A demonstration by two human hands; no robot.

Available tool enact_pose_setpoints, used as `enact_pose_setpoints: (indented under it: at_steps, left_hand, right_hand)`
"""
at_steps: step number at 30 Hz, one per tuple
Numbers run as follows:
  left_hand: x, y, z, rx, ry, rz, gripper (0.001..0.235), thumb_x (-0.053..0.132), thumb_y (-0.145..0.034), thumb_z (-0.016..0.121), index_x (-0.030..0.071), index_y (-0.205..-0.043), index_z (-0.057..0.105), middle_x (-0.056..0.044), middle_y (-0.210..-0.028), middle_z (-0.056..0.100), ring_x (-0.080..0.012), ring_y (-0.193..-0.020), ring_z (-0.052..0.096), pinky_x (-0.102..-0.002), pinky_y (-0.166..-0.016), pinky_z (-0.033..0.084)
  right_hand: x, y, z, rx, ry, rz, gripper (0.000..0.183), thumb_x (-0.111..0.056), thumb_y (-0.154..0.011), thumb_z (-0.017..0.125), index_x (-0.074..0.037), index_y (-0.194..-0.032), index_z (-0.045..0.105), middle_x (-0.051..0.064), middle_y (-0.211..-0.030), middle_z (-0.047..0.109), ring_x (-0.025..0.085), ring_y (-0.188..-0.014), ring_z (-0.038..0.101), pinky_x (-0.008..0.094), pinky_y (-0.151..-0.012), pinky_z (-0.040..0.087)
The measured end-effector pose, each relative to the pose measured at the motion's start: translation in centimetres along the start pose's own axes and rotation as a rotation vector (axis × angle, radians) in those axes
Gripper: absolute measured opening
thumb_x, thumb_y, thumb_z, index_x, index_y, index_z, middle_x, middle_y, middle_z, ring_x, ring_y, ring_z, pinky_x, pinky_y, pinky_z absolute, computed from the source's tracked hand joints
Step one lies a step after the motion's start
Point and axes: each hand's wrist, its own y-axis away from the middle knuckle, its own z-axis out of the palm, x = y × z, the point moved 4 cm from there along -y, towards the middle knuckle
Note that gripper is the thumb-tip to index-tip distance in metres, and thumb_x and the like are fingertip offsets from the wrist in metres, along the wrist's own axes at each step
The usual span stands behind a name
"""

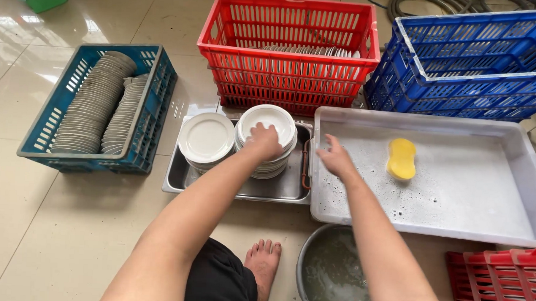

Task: Washing and rinsing ceramic plates and bowls by hand using a sponge and basins of water.

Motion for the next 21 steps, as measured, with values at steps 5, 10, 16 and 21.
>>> enact_pose_setpoints:
  at_steps: [5,10,16,21]
  left_hand:
    - [6.5,1.5,1.9,0.006,-0.004,0.196,0.052,0.016,-0.078,0.055,-0.006,-0.125,0.047,-0.029,-0.121,0.043,-0.0461,-0.117,0.044,-0.055,-0.093,0.042]
    - [12.5,0.2,7.3,0.008,-0.076,0.301,0.039,0.017,-0.079,0.055,-0.002,-0.113,0.054,-0.025,-0.115,0.047,-0.0429,-0.112,0.048,-0.052,-0.089,0.046]
    - [17.2,-2.5,16.5,-0.196,0.062,0.249,0.049,0.024,-0.08,0.056,-0.003,-0.121,0.05,-0.026,-0.12,0.046,-0.044,-0.115,0.047,-0.054,-0.09,0.045]
    - [17.7,-5.8,22.3,-0.294,0.158,0.071,0.054,0.025,-0.084,0.054,-0.006,-0.127,0.043,-0.029,-0.127,0.042,-0.0453,-0.121,0.043,-0.055,-0.097,0.041]
  right_hand:
    - [8.8,-0.9,-7.1,0.149,0.239,0.099,0.059,-0.031,-0.086,0.059,-0.01,-0.138,0.043,0.019,-0.133,0.05,0.034,-0.123,0.047,0.049,-0.101,0.04]
    - [17.0,0.3,-12.3,0.286,0.429,0.226,0.06,-0.039,-0.082,0.055,-0.008,-0.132,0.05,0.02,-0.129,0.051,0.039,-0.122,0.048,0.048,-0.103,0.037]
    - [22.1,2.5,-14.1,0.286,0.385,0.363,0.061,-0.038,-0.081,0.056,-0.008,-0.133,0.049,0.02,-0.131,0.045,0.042,-0.123,0.043,0.05,-0.102,0.037]
    - [21.3,1.6,-14.1,0.308,0.337,0.316,0.066,-0.038,-0.081,0.058,-0.004,-0.136,0.043,0.025,-0.135,0.037,0.045,-0.124,0.039,0.054,-0.1,0.037]
